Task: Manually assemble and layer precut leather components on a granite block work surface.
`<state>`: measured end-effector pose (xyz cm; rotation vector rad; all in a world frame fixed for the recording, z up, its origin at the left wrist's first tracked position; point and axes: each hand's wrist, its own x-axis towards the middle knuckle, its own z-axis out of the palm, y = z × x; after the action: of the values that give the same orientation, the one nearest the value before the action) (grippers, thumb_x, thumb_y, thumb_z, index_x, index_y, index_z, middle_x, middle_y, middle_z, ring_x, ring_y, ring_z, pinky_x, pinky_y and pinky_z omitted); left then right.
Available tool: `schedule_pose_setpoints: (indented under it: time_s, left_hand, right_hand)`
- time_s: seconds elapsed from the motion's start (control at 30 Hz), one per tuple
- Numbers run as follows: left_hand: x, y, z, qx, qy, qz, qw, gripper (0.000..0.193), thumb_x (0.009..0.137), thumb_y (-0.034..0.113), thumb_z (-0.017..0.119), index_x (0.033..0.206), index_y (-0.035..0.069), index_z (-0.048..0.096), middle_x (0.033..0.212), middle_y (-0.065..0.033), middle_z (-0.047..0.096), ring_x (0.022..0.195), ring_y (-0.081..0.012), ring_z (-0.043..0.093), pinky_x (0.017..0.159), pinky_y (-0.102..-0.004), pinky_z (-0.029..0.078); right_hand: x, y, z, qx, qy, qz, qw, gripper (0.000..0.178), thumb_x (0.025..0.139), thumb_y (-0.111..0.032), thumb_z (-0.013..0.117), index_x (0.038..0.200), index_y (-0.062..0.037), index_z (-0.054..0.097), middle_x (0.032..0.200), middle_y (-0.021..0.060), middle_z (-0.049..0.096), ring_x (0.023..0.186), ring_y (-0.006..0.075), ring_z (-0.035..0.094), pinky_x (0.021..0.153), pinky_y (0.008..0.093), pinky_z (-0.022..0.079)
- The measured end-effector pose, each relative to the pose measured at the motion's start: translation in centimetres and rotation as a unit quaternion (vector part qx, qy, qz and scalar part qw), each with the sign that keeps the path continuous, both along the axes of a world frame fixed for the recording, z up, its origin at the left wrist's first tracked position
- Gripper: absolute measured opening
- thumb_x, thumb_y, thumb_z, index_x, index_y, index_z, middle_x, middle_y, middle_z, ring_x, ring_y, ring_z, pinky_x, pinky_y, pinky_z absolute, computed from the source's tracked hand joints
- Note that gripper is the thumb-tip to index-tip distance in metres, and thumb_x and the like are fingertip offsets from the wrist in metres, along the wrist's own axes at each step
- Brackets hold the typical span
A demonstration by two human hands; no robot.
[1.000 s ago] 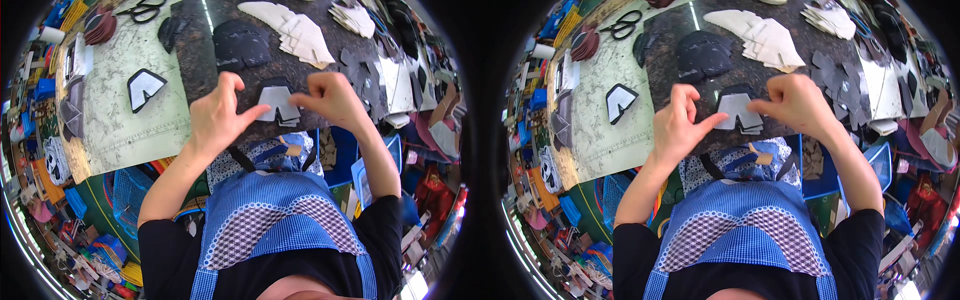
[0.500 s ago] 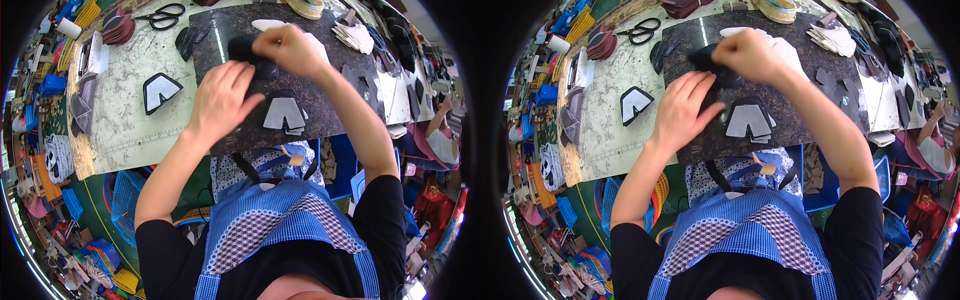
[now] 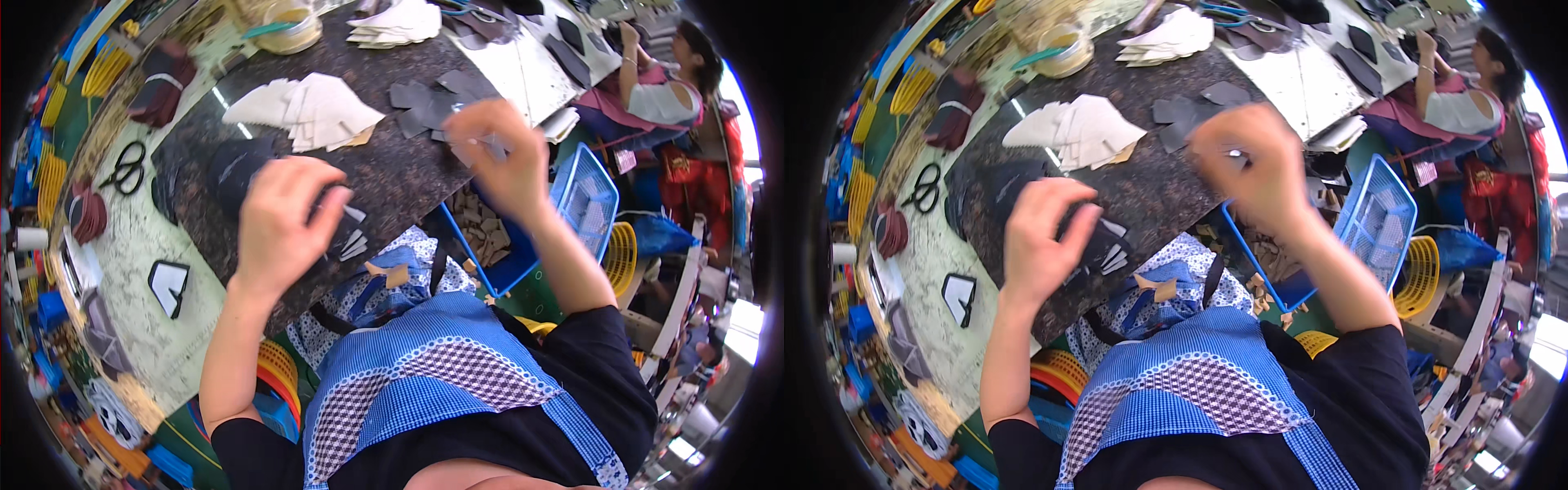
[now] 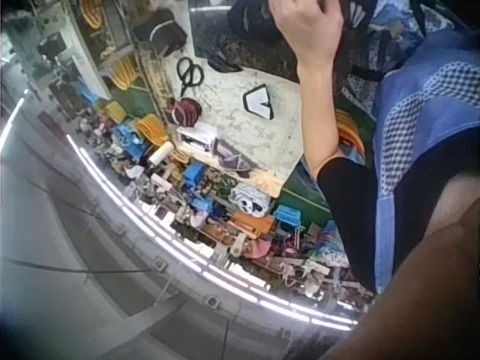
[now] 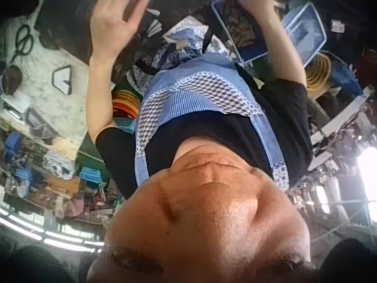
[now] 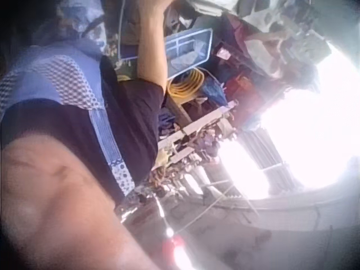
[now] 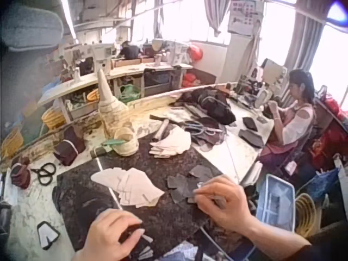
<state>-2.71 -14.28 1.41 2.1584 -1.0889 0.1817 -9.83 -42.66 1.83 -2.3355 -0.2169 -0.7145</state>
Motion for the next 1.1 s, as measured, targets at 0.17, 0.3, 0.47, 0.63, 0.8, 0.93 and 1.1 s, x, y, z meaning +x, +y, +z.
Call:
schedule_pose_setpoints:
  time_s: [0.17,0.3,0.47,0.63,0.8,0.93,1.1]
  left_hand:
    - [-0.6,-10.1,-1.9,0.064,-0.067,-0.143,0.985,0.055,0.089,0.036,0.073,0.129,0.001,0.060,0.142,-0.0195,0.053,0.133,-0.0378,0.049,0.112,-0.0467,0.040]
    - [0.2,-12.7,-3.6,0.101,-0.067,-0.129,0.984,0.058,0.088,0.037,0.074,0.130,0.000,0.060,0.138,-0.0205,0.053,0.130,-0.0373,0.050,0.108,-0.0466,0.042]
    - [0.1,-12.8,-3.4,0.108,-0.026,-0.149,0.983,0.058,0.086,0.037,0.075,0.129,0.000,0.060,0.132,-0.0210,0.054,0.126,-0.0371,0.052,0.105,-0.0466,0.044]
    - [-1.0,-12.8,-3.7,0.121,-0.070,-0.108,0.984,0.063,0.085,0.037,0.077,0.132,-0.001,0.059,0.136,-0.0227,0.051,0.129,-0.0386,0.049,0.107,-0.0472,0.042]
    - [-2.5,-12.6,-4.1,0.139,-0.067,-0.093,0.984,0.080,0.083,0.045,0.077,0.140,-0.004,0.051,0.140,-0.0270,0.046,0.131,-0.0422,0.046,0.112,-0.0485,0.039]
    - [-2.8,-12.7,-4.0,0.148,-0.072,-0.083,0.983,0.081,0.083,0.046,0.077,0.141,-0.004,0.051,0.139,-0.0263,0.046,0.131,-0.0417,0.045,0.112,-0.0488,0.038]
    - [-2.6,-13.0,-3.9,0.150,-0.068,-0.080,0.983,0.080,0.084,0.048,0.076,0.140,-0.003,0.051,0.136,-0.0253,0.048,0.131,-0.0420,0.046,0.111,-0.0509,0.039]
  right_hand:
    - [3.0,-8.5,-0.4,-0.033,0.095,-0.138,0.985,0.031,0.083,-0.031,0.080,0.099,-0.0056,0.073,0.099,0.0100,0.068,0.099,0.0239,0.063,0.084,0.0369,0.051]
    - [6.2,-6.0,-2.8,-0.176,0.073,-0.157,0.969,0.036,0.083,-0.036,0.079,0.096,-0.0050,0.069,0.105,0.0086,0.065,0.108,0.0285,0.061,0.092,0.0408,0.050]
    - [7.9,-11.7,-2.9,0.014,0.203,-0.115,0.972,0.049,0.086,-0.044,0.074,0.107,0.0000,0.072,0.106,0.0185,0.070,0.100,0.0308,0.068,0.089,0.0396,0.053]
    - [7.8,-11.8,-2.8,0.024,0.235,-0.132,0.963,0.054,0.086,-0.041,0.076,0.112,0.0053,0.070,0.101,0.0178,0.072,0.094,0.0256,0.070,0.080,0.0354,0.054]
    - [8.1,-12.1,-0.7,0.187,0.410,-0.087,0.889,0.045,0.085,-0.039,0.078,0.104,0.0016,0.074,0.080,0.0051,0.067,0.068,0.0080,0.060,0.062,0.0240,0.046]
    - [9.0,-12.2,-0.2,0.204,0.492,-0.040,0.846,0.037,0.086,-0.036,0.078,0.098,-0.0004,0.076,0.077,0.0010,0.064,0.063,0.0058,0.053,0.060,0.0228,0.042]
    - [9.3,-11.7,-3.1,0.285,0.238,-0.108,0.922,0.029,0.088,-0.032,0.079,0.097,-0.0054,0.078,0.077,-0.0021,0.064,0.067,0.0049,0.053,0.059,0.0233,0.040]
